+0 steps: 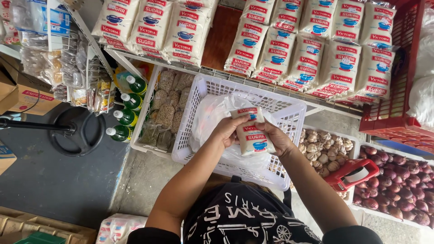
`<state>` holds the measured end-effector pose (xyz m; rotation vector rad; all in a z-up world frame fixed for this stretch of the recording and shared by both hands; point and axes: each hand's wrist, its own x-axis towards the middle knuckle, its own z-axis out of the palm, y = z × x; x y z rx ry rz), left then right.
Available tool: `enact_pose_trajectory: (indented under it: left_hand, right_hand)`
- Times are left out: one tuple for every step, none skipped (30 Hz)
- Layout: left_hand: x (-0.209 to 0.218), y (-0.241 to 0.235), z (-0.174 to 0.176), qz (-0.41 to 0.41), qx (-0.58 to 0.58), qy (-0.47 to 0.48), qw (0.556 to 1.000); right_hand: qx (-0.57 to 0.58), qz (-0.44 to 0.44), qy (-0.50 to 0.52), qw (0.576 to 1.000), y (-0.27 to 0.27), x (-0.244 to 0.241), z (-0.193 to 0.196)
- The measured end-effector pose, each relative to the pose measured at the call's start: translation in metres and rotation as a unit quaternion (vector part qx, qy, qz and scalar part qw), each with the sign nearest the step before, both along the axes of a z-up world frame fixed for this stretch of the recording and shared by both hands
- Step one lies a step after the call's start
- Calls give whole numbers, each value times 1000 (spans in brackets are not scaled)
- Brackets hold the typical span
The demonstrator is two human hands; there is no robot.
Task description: The person repeatedly picks up packets of sugar from a shelf, wipes them with a dark cloth, and places them back on the shelf. The person handles the packets one by one, using the cloth to clean the surface before restacking them in rows.
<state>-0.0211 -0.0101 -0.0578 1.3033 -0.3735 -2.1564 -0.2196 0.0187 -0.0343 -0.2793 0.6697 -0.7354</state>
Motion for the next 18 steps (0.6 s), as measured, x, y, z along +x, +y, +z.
enact_pose_trajectory:
  left_hand:
    - [2,-3,0,-1,0,0,1000]
    - [3,-6,1,19,-14,-31,999]
    - [5,-9,1,40,-28,-62,997]
    - [6,-12,-5,40,-27,-61,997]
    - [7,-15,-11,65,-67,-32,995]
    - [9,-17,-17,90,-108,-3,990]
    - [9,-18,-17,90,-107,-4,990]
    - [10,-19,-15,93,-127,19,987]
    - [12,-21,-14,95,-146,41,984]
    - [14,-20,-9,95,-147,40,984]
    - [17,-19,-3,86,-164,51,981]
    - [19,-18,2,77,-180,61,979]
    - [21,-17,12,77,-180,61,979]
    - [23,-17,21,65,-195,52,977]
    - [24,-16,31,52,-210,42,975]
    - [23,-16,35,53,-211,42,975]
    - [22,-15,38,36,-220,37,974]
    - [20,-15,43,19,-231,32,972]
  right_hand:
    - [0,-1,0,1000,4,4,9]
    - [-13,5,21,1000,8,7,19]
    - [-26,12,43,999,13,11,29]
    - [-25,12,44,999,15,12,27]
    - [-31,20,50,998,18,14,25]
    - [-38,28,56,997,20,16,22]
    - [-37,28,56,997,23,16,20]
    - [-59,30,55,996,24,18,18]
    - [-81,32,55,995,25,19,16]
    - [-82,32,54,995,25,17,15]
    - [-105,45,70,991,25,15,15]
    - [-127,58,86,987,26,13,14]
    - [-127,58,85,987,24,5,9]
    - [-160,46,105,980,21,-3,5]
    - [-193,34,124,973,19,-11,0]
    - [-193,34,123,973,17,-10,7]
    - [-222,-5,113,969,14,-10,14]
    - [-250,-45,102,962,12,-10,21]
